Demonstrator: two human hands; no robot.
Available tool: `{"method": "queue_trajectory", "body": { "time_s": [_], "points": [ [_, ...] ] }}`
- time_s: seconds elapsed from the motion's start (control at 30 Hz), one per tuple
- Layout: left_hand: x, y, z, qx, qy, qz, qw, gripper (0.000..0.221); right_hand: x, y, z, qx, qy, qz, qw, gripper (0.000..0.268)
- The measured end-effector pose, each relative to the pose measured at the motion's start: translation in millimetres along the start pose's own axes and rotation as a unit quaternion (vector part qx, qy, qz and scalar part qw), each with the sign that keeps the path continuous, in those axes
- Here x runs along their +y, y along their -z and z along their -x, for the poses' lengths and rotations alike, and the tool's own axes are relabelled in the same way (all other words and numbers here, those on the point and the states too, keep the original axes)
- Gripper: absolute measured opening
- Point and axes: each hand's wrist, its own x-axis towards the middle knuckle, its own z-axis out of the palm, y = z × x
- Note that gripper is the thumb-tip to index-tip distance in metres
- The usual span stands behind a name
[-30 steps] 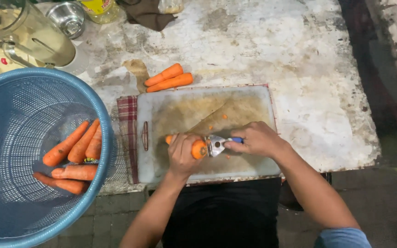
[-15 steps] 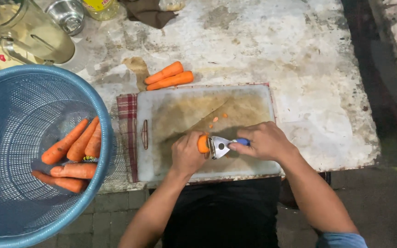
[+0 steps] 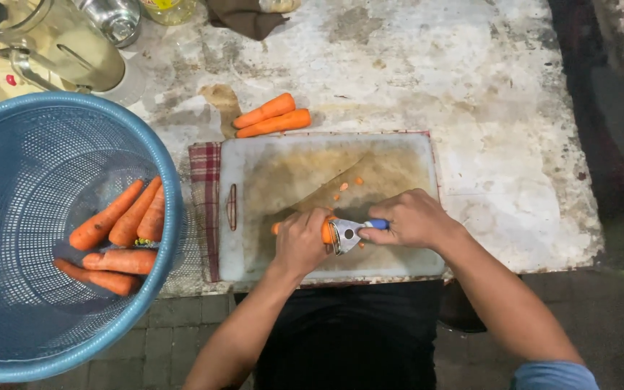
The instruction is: Peeling and trimming carrots using a hand peeler and a knife on a cutting board.
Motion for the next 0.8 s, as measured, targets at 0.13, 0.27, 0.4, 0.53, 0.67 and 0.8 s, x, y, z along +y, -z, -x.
{"method": "queue_trajectory", "body": {
  "time_s": [0.13, 0.27, 0.4, 0.53, 0.67, 0.8],
  "points": [
    [22.2, 21.6, -10.9, -0.004, 0.013, 0.073, 0.997, 0.034, 11.7, -17.3, -5.2, 0.002, 0.017, -0.029, 0.999, 0.052],
    [25.4, 14.7, -2.9, 0.040, 0.033, 0.060, 0.997, 0.031, 14.5, -12.6, -6.9, -0.022, 0.030, -0.045, 0.998, 0.054],
    [27.7, 6.4, -0.3, 0.067, 0.047, 0.036, 0.996, 0.029, 26.5, -20.7, -9.8, -0.015, 0.040, -0.044, 0.998, 0.054],
    [22.8, -0.3, 2.5, 0.075, 0.041, 0.041, 0.996, 0.028, 31.6, -26.3, -12.0, -0.006, 0.052, -0.033, 0.998, 0.055],
    [19.4, -8.4, 4.6, 0.069, 0.044, 0.032, 0.996, 0.026, 42.2, -38.2, -10.9, 0.004, 0.047, -0.040, 0.998, 0.052],
    [19.2, -3.3, 4.3, 0.018, 0.050, 0.051, 0.997, 0.025, 43.7, -35.9, -9.1, 0.006, 0.047, -0.050, 0.998, 0.054]
  ]
}}
